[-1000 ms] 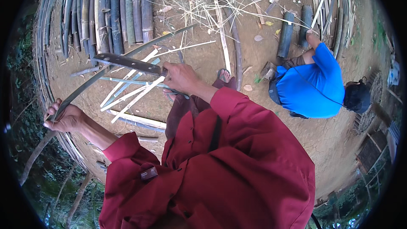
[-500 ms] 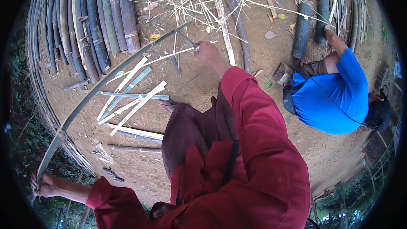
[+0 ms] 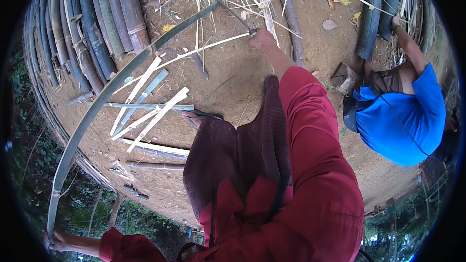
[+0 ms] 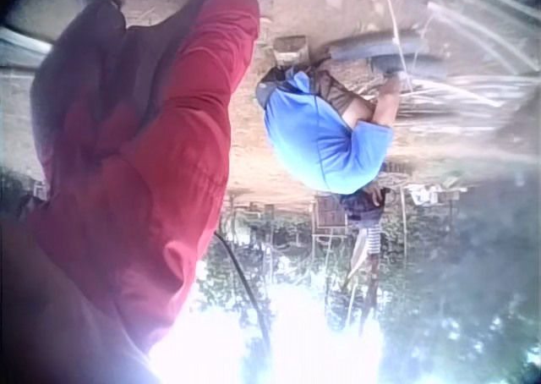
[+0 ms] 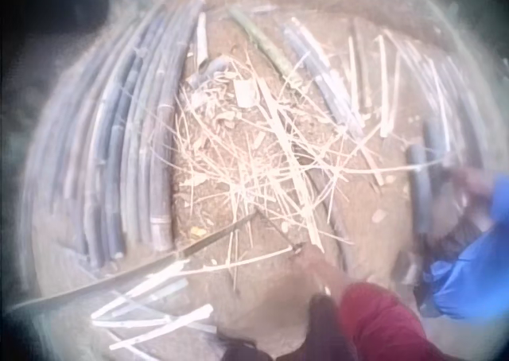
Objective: The person uses a large knife to split long bamboo poles into thin strips. They hold the bamboo with one hand and strike it with the knife to separate the sections, then set the finished strips aside on the ground.
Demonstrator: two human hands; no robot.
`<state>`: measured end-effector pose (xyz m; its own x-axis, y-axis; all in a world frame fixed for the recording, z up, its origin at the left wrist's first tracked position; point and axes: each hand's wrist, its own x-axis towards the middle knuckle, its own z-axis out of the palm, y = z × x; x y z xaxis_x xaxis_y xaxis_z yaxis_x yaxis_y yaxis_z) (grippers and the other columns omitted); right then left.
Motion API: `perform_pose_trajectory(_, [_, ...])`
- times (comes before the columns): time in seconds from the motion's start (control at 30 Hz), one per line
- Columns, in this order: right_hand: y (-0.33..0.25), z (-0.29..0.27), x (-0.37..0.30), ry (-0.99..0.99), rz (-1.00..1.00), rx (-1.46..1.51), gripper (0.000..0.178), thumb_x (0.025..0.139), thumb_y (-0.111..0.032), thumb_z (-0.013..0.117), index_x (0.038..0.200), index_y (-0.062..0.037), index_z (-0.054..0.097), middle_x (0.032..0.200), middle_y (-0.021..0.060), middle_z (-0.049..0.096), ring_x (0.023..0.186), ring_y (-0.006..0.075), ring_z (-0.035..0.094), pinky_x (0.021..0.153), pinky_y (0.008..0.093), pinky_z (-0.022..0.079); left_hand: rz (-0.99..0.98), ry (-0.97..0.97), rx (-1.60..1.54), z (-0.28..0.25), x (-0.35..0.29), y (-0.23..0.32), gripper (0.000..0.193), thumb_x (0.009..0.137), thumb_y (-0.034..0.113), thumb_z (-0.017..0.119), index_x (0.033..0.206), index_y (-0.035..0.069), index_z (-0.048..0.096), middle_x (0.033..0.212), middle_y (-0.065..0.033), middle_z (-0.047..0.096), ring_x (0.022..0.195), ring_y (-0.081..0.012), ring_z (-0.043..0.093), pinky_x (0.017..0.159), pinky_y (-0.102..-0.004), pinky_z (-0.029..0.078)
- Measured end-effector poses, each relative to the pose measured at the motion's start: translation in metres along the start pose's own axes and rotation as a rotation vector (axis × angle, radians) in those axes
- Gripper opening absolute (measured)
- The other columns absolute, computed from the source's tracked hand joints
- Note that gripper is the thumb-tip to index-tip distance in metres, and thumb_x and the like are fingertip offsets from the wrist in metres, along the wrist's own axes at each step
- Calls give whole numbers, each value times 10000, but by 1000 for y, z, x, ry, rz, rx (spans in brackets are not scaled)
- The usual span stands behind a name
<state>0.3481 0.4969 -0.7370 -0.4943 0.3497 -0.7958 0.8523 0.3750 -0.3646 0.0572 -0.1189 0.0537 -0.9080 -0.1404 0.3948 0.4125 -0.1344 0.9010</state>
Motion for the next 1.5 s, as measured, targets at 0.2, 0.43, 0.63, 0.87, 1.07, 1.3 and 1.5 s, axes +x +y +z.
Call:
perform_pose_trajectory(0.2, [-47,-38,-23,13,46,-40,530,645,-360,643,980,50,622,909,222,653,874,334,642,793,379,495,-139,-141,-196,76,-29,-68,260,838,194,414,605,80,400,549,-49,358,569,-211,389,618,-379,375])
perform_pose_trajectory(0.43, [-87,-83,-226,-44,-31,288,387,703,-325,625,885,17,636,742,144,651,703,244,640,685,347,489,-3,-100,-321,144,-82,-80,230,801,230,611,611,139,520,467,44,447,435,-88,414,467,-237,398])
perform_pose_trajectory(0.63, [-50,-121,-438,60,-12,493,301,738,-261,621,873,8,606,698,111,633,622,189,621,607,326,485,288,273,-65,236,-123,-66,243,839,269,563,731,52,549,612,-67,566,545,-162,595,523,-252,535])
perform_pose_trajectory(0.87, [24,-92,-542,73,104,718,213,741,-173,618,833,18,589,641,86,613,499,156,583,494,316,470,214,22,370,259,-160,-33,270,945,217,486,1052,1,607,930,-115,643,825,-159,600,716,-320,517])
perform_pose_trajectory(1.07, [-17,-132,-582,243,-204,746,178,721,-138,609,829,0,577,605,58,579,537,132,566,517,295,456,78,-362,252,269,-175,18,233,875,94,615,1068,-36,608,957,-114,664,841,-128,627,723,-242,518])
perform_pose_trajectory(1.3, [-163,-198,-665,344,-745,671,291,720,-149,594,965,7,582,782,84,607,657,145,581,615,295,468,90,-441,370,271,-220,49,223,877,165,628,1026,3,668,946,-80,652,869,-115,594,734,-241,479])
perform_pose_trajectory(1.5, [-251,-206,-714,419,-1016,625,374,713,-197,625,1010,26,579,850,168,641,658,219,605,632,361,473,92,-472,503,288,-242,68,185,838,125,657,965,-8,679,812,-71,658,710,-99,603,637,-227,477])
